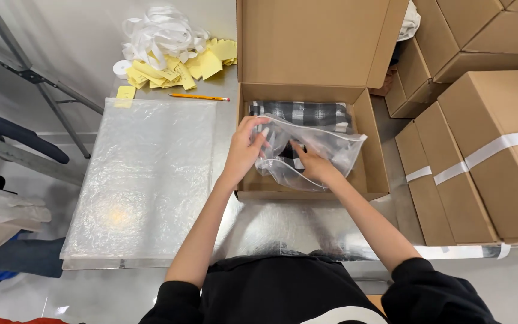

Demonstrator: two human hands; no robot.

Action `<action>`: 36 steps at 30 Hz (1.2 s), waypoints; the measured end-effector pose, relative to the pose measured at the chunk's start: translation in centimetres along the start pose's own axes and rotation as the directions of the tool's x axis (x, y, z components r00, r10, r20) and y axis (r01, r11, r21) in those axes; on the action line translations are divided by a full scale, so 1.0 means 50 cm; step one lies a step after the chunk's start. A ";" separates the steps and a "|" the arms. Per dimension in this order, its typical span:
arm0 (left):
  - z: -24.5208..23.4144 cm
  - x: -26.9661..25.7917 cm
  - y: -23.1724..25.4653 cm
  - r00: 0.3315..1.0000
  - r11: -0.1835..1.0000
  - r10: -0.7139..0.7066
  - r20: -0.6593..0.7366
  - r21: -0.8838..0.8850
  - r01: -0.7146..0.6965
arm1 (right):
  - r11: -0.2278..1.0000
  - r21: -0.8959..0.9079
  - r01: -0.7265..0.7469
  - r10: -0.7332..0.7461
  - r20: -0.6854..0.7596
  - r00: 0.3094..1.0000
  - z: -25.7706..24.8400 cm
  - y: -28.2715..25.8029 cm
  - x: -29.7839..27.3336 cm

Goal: Untying a ribbon from a cardboard box, opening it, and removing a shirt from a plastic bag.

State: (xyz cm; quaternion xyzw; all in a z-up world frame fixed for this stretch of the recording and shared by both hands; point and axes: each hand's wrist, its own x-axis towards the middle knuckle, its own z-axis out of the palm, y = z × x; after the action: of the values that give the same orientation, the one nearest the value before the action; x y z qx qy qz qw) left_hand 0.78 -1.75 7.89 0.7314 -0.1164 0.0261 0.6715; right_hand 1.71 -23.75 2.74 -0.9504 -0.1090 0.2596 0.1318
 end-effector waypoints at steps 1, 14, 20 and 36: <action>0.003 -0.004 0.003 1.000 1.000 0.000 -0.003 -0.002 0.000 | 1.000 -0.003 0.001 -0.001 0.001 1.000 0.020 0.014 0.033; -0.010 -0.028 0.010 0.971 0.955 -0.229 -0.071 -0.209 0.210 | 0.959 -0.240 0.149 -0.191 -0.160 0.969 0.162 0.117 0.261; -0.025 -0.012 -0.009 0.941 0.829 -0.336 -0.045 -0.487 0.273 | 0.993 0.103 0.064 -0.036 -0.256 0.966 0.097 0.161 0.266; 0.015 0.120 -0.169 0.889 0.873 -0.452 0.080 -0.164 0.459 | 0.219 0.969 -0.110 0.340 0.030 0.940 -0.114 0.341 0.131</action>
State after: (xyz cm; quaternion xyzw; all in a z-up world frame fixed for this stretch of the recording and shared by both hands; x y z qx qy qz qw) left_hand 8.27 -2.69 0.72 0.6756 0.0441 -0.1573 0.7190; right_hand 12.56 -39.14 -0.79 -0.6968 0.2237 0.1969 0.6524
